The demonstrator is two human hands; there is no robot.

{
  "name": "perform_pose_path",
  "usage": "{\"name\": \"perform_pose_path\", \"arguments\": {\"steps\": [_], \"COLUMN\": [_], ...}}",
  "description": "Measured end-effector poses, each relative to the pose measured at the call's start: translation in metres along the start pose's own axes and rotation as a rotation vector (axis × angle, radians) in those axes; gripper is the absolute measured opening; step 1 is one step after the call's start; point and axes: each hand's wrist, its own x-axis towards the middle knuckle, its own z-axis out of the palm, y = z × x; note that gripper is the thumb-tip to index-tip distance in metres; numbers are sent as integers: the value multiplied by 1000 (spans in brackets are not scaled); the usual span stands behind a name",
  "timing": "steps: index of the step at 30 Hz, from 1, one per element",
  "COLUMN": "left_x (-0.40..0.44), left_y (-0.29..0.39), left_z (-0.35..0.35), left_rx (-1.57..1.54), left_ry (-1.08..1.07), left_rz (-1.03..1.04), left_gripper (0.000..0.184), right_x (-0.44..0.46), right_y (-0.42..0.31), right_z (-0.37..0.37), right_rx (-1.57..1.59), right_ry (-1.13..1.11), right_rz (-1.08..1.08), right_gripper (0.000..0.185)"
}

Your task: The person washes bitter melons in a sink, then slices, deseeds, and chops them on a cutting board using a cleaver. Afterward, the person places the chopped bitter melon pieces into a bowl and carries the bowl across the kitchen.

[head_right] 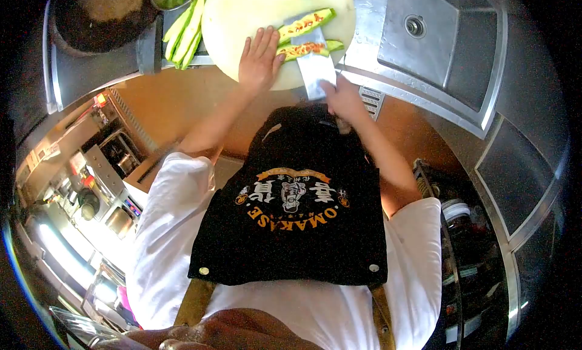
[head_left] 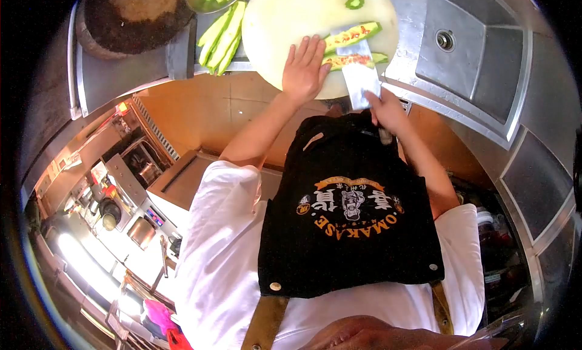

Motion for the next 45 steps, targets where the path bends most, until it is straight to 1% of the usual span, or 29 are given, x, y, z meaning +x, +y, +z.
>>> {"name": "perform_pose_path", "arguments": {"steps": [1, 3, 4, 6, 7, 9, 11, 13, 14, 16, 17, 18, 21, 25, 27, 29, 32, 34, 35, 37, 38, 39, 41, 42, 43, 44, 45], "left_x": [0, 0, 1, -1, -1, 0, 0, -5, -5, -3, -3, -5, -12, -9, -10, -9, -13, -12, -13, -17, -18, -21, -16, -15, -5, 4, 10], "left_y": [-1, -2, -2, -2, -3, -4, -6, -8, -9, -10, -12, -14, -18, -15, -13, -12, -10, -12, -13, -15, -16, -16, -21, -26, -35, -48, -59], "left_z": [0, 1, 0, -3, -4, -3, -3, -1, 0, 1, 3, 3, 9, 2, 4, 2, -2, -1, -1, 0, 2, 3, -8, -19, -33, -50, -65], "left_rx": [-1, -37, -37, -106, -106, -124, -147, -169, -183, -196, -195, -193, -146, -197, -233, -266, -278, -300, -299, -311, -288, -270, -344, -356, -342, -284, -231], "left_ry": [1, 55, 53, 95, 94, 11, 29, 39, 49, 70, 70, 67, 72, 62, 53, 49, 27, 13, 18, 5, 11, 32, 5, 15, 36, 161, 277], "left_rz": [-3, 50, 51, 51, 58, 23, 32, 41, 44, 56, 25, -10, -50, -65, -153, -172, -138, -146, -137, -171, -182, -179, -234, -270, -273, -269, -265], "left_gripper": [58, 65, 65, 76, 76, 83, 85, 87, 87, 88, 91, 94, 97, 99, 100, 101, 98, 97, 97, 95, 98, 98, 97, 94, 94, 93, 91], "right_x": [-9, -7, -2, 7, 3, -11, -12, -2, 5, -2, -5, -5, -10, 4, -3, -2, 6, 39, 32, 12, 6, -2, -7, -1, 3, -1, 0], "right_y": [-3, -16, -25, -35, -33, -26, -26, -35, -41, -49, -53, -42, -30, -60, -65, -58, -46, -32, -47, -76, -87, -91, -106, -115, -118, -127, -139], "right_z": [7, 13, 17, 27, 28, 30, 37, 45, 50, 50, 50, 49, 59, 74, 76, 79, 90, 110, 114, 118, 116, 117, 115, 115, 117, 117, 117], "right_rx": [42, -5, -4, 3, 7, -2, 27, -58, 11, 28, 41, -6, 55, -10, -33, -52, -154, -328, -326, -359, -282, -282, -337, -344, -420, -496, -469], "right_ry": [-21, -3, -3, -29, -23, -29, -46, 9, -19, -20, -29, -69, -52, -48, -42, -31, -9, 128, 137, 241, 173, 176, 119, 120, 122, 122, 131], "right_rz": [-28, 13, 15, -27, -27, -28, -10, -27, -32, -26, -18, -5, -36, -23, -62, -36, -99, -239, -243, -475, -307, -336, -297, -337, -376, -404, -450], "right_gripper": [44, 43, 43, 42, 42, 42, 43, 44, 42, 41, 41, 40, 38, 38, 39, 42, 40, 33, 33, 32, 34, 34, 43, 43, 39, 38, 37]}}
